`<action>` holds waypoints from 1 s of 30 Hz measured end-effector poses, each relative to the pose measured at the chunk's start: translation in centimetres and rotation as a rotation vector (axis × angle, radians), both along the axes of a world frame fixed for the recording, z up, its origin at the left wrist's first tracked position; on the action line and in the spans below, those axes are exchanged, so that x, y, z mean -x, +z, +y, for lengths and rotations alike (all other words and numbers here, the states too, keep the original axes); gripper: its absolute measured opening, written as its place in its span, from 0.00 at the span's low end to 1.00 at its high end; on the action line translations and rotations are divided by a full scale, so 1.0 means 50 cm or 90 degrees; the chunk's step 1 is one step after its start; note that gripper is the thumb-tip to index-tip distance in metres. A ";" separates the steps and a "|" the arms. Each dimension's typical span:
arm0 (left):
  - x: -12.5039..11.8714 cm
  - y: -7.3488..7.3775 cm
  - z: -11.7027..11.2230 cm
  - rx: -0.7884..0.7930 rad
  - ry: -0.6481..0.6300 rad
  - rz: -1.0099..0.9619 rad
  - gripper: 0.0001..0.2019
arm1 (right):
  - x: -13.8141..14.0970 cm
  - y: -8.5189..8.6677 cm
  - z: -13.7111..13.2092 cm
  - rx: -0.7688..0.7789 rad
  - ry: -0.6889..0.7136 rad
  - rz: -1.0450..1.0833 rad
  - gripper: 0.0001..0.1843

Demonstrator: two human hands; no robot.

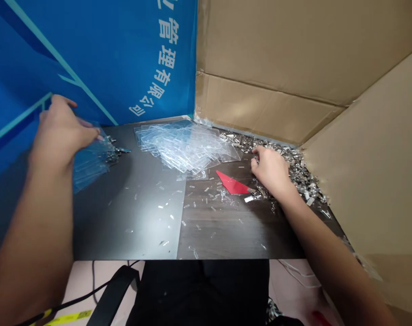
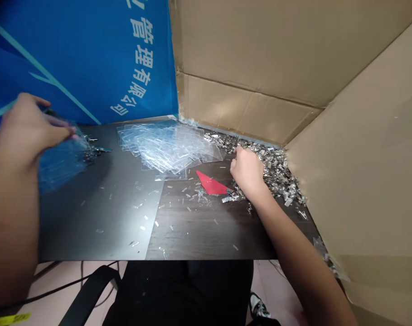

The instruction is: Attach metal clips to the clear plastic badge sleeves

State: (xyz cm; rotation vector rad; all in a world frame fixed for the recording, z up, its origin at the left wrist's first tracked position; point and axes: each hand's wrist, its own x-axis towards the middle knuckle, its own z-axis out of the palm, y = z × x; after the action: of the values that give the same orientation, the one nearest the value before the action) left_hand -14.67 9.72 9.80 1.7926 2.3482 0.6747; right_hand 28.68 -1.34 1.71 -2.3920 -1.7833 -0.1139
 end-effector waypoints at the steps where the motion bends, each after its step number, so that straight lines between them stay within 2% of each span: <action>1: -0.001 -0.001 -0.004 0.022 0.049 0.021 0.46 | 0.002 -0.002 -0.001 -0.020 0.005 0.003 0.21; 3: -0.011 0.000 -0.015 0.056 0.130 0.037 0.49 | 0.006 -0.008 -0.003 -0.058 0.019 0.018 0.22; 4: -0.016 0.002 -0.021 0.060 0.129 0.039 0.49 | 0.007 -0.010 -0.003 -0.071 0.026 0.029 0.22; 6: -0.025 0.003 -0.030 0.036 0.088 0.047 0.45 | 0.009 -0.016 -0.004 -0.082 0.037 0.048 0.22; 8: -0.033 -0.006 -0.031 -0.030 0.008 0.064 0.37 | 0.010 -0.020 -0.003 -0.081 0.044 0.055 0.22; 10: -0.046 -0.029 -0.022 -0.105 -0.132 0.089 0.26 | 0.010 -0.023 -0.003 -0.082 0.053 0.054 0.22; 12: -0.072 -0.064 -0.009 -0.137 -0.372 0.114 0.18 | 0.010 -0.026 -0.002 -0.086 0.066 0.053 0.22; 13: -0.089 -0.084 -0.004 -0.131 -0.519 0.117 0.17 | 0.010 -0.027 -0.002 -0.086 0.073 0.053 0.22; 14: -0.107 -0.104 0.000 -0.124 -0.632 0.115 0.17 | 0.010 -0.027 -0.002 -0.084 0.079 0.054 0.21; 16: -0.140 -0.137 0.001 -0.097 -0.752 0.122 0.16 | 0.010 -0.028 -0.003 -0.076 0.087 0.058 0.21; 19: -0.167 -0.163 -0.006 -0.065 -0.795 0.150 0.16 | 0.011 -0.027 -0.004 -0.067 0.096 0.060 0.20; 26: -0.158 -0.157 -0.008 -0.065 -0.766 0.171 0.17 | 0.017 -0.028 -0.005 -0.074 0.102 0.058 0.19; 30: -0.160 -0.166 -0.009 -0.078 -0.769 0.197 0.22 | 0.022 -0.025 -0.007 -0.054 0.107 0.071 0.18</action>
State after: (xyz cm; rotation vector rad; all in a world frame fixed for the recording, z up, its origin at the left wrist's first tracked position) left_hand -6.67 9.25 1.49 2.9428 0.8914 0.3326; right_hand 27.57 -1.71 0.46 -2.1366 -1.8784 -0.0356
